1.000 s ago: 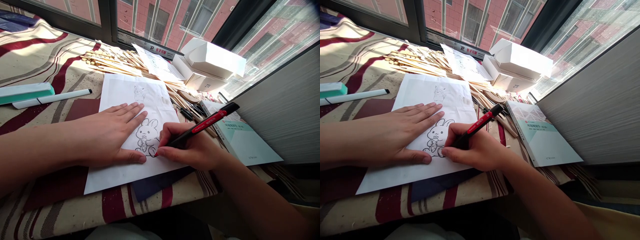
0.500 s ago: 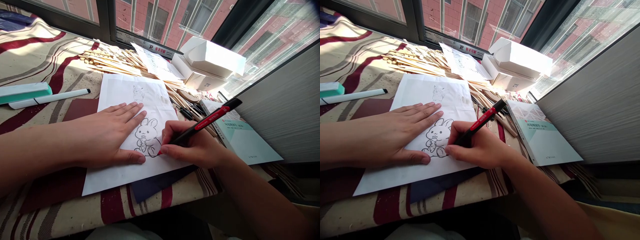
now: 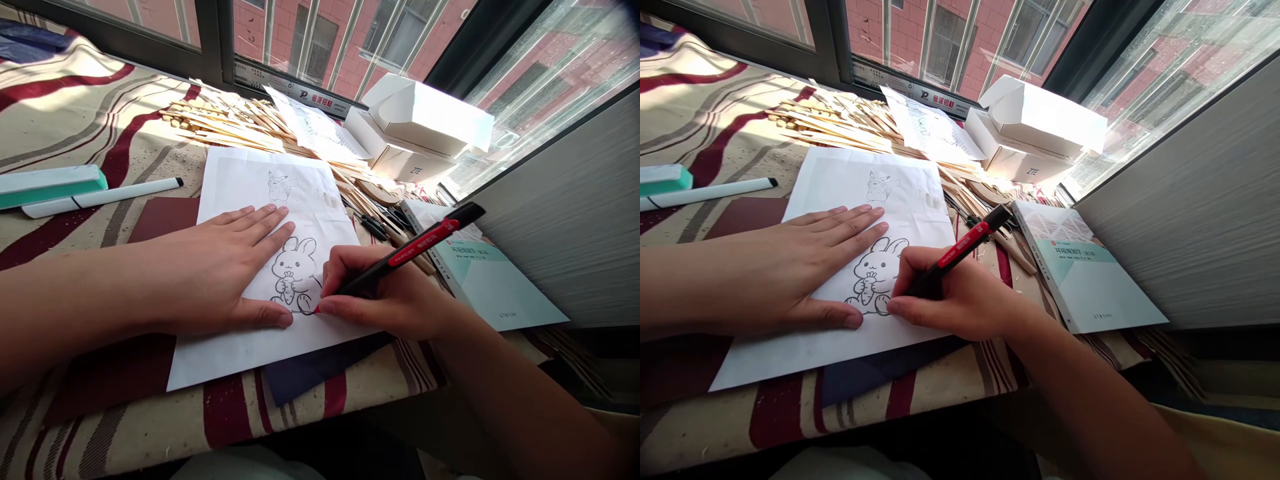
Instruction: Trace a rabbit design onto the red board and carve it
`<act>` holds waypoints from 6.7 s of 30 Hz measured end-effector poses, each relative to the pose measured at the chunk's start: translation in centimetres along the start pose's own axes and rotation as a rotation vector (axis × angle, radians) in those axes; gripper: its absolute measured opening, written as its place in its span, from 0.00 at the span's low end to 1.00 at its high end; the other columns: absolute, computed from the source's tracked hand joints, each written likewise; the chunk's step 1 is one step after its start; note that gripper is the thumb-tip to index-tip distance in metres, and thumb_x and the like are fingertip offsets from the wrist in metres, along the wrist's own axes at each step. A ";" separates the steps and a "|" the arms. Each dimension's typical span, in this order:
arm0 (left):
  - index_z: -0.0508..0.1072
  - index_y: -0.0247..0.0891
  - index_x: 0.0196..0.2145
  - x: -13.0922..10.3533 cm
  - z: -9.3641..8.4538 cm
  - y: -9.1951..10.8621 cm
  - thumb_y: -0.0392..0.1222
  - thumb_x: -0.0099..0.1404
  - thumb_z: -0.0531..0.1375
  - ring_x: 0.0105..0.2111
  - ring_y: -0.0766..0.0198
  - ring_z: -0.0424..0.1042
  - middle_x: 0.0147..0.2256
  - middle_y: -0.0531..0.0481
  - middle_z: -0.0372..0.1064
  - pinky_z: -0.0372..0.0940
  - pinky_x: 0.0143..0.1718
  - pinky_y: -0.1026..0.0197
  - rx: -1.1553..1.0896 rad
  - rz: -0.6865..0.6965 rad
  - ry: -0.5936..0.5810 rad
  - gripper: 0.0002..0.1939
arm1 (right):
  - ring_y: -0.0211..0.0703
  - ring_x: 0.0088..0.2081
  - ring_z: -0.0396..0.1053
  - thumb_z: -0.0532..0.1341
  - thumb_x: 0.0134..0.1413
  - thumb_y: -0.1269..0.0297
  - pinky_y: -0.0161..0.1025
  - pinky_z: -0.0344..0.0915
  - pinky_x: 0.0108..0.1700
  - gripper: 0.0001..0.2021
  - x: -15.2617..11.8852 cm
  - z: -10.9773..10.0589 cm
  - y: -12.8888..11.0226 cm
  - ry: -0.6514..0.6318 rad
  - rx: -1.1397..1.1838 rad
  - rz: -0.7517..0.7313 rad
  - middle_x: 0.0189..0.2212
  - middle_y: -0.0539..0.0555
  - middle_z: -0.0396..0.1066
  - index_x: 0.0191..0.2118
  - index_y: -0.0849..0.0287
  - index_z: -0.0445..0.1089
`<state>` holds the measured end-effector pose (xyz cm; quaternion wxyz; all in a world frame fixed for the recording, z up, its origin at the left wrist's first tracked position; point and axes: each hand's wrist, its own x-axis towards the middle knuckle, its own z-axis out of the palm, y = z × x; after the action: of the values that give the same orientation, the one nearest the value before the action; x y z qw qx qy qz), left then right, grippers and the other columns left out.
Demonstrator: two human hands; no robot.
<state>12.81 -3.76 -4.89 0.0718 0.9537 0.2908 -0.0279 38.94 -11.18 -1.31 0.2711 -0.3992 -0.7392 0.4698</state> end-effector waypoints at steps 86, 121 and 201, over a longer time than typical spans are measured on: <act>0.43 0.36 0.81 0.2 0.5 -0.1 0.88 0.64 0.38 0.81 0.42 0.38 0.81 0.37 0.28 0.36 0.78 0.46 -0.021 -0.003 0.040 0.65 | 0.36 0.31 0.74 0.79 0.55 0.66 0.31 0.69 0.32 0.13 0.5 1.3 -0.3 0.149 -0.128 0.003 0.31 0.50 0.80 0.34 0.59 0.75; 0.42 0.36 0.81 0.2 0.6 -0.1 0.89 0.62 0.33 0.81 0.43 0.37 0.81 0.38 0.27 0.34 0.79 0.47 0.003 -0.010 0.033 0.66 | 0.31 0.27 0.68 0.78 0.53 0.72 0.27 0.65 0.28 0.12 0.2 1.6 0.1 0.194 -0.077 -0.031 0.27 0.46 0.75 0.32 0.61 0.73; 0.45 0.35 0.81 0.1 0.4 -0.2 0.87 0.65 0.41 0.80 0.39 0.40 0.81 0.37 0.29 0.37 0.79 0.46 -0.014 0.011 0.060 0.65 | 0.35 0.29 0.69 0.78 0.55 0.67 0.31 0.66 0.31 0.13 0.1 1.0 0.2 0.120 -0.061 -0.021 0.29 0.49 0.77 0.33 0.60 0.73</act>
<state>12.76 -3.57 -5.35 0.0700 0.9551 0.2879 0.0031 38.11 -11.51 -1.90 0.3075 -0.4272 -0.7397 0.4194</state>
